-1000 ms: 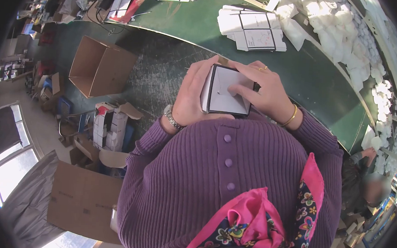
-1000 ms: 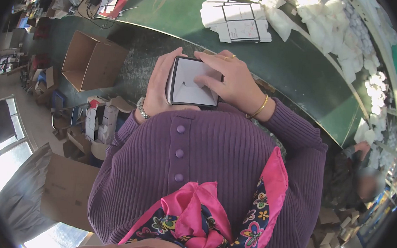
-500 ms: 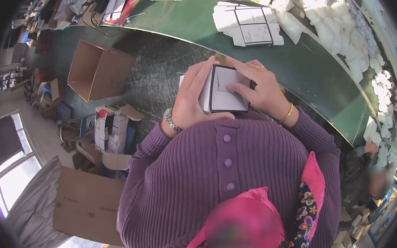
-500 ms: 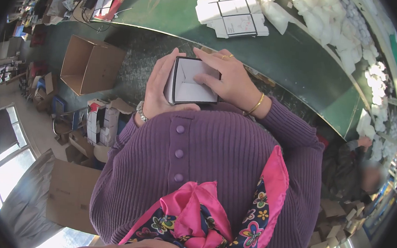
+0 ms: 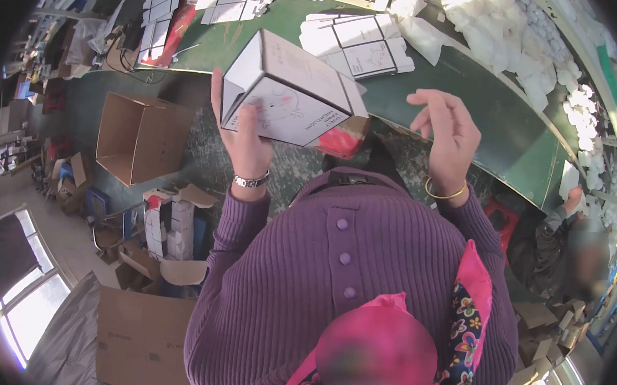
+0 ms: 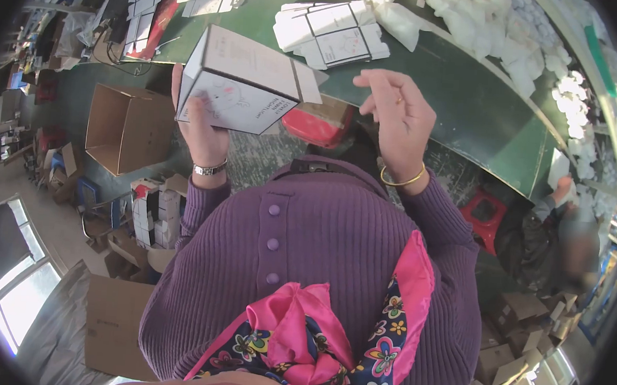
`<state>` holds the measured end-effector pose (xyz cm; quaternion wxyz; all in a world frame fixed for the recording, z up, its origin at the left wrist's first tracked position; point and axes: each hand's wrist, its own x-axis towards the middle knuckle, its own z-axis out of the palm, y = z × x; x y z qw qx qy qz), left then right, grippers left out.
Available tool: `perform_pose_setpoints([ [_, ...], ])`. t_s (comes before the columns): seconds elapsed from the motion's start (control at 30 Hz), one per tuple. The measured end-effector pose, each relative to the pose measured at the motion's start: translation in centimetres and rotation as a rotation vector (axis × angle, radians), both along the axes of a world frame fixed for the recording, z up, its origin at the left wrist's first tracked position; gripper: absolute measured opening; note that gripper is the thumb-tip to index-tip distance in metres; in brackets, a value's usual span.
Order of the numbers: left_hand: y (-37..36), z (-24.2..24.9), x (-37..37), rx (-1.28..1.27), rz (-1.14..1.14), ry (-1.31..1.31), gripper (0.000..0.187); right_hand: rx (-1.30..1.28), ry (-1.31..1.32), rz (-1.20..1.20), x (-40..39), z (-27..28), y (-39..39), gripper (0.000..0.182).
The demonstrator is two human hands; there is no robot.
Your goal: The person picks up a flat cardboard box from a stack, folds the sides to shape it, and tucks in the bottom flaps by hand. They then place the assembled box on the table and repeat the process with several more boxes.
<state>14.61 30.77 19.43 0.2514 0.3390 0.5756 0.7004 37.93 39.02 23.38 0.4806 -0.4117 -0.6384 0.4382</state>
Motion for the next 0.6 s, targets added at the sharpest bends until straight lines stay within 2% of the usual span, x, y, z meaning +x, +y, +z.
perform_pose_setpoints([
  [0.07,0.9,-1.5,0.9,-0.008,-0.024,-0.257,0.072,-0.382,-0.009,0.116,2.3,0.0,0.5,0.034],
  [0.1,1.4,-2.6,1.9,-0.002,-0.054,-0.326,0.07,-0.465,-0.011,0.122,3.5,-0.8,0.7,0.038],
  [0.17,3.5,-4.4,4.8,0.054,-0.237,-0.35,0.078,-0.825,0.321,0.257,6.0,-3.4,1.1,0.039],
  [0.2,4.8,-5.3,6.4,0.065,-0.302,-0.361,0.08,-0.904,0.414,0.273,7.3,-4.2,1.5,0.039],
  [0.23,6.0,-6.0,8.2,0.028,-0.376,-0.285,0.085,-0.909,0.391,0.266,8.4,-4.2,2.0,0.033],
  [0.3,8.7,-7.9,11.5,-0.027,-0.488,-0.157,0.091,-0.92,0.368,0.26,11.1,-5.0,3.8,0.044],
  [0.37,11.6,-10.7,14.1,-0.264,-0.675,-0.07,0.097,-0.724,0.165,0.068,14.5,-6.4,6.3,0.026],
  [0.4,12.6,-11.8,14.9,-0.331,-0.728,-0.05,0.099,-0.683,0.115,0.013,16.8,-7.8,7.5,0.022],
  [0.47,14.3,-13.4,15.9,-0.572,-0.632,-0.029,0.073,-0.322,-0.475,-0.235,22.4,-12.3,10.0,0.04],
  [0.5,15.2,-14.0,16.2,-0.636,-0.611,-0.023,0.067,-0.233,-0.623,-0.296,25.8,-14.8,11.8,0.045],
  [0.57,16.6,-14.9,16.3,-0.749,-0.478,-0.064,0.053,-0.153,-0.966,-0.376,33.4,-20.2,15.8,0.042],
  [0.6,16.8,-15.4,16.1,-0.785,-0.44,-0.076,0.051,-0.137,-1.053,-0.387,36.7,-22.4,17.5,0.042],
])
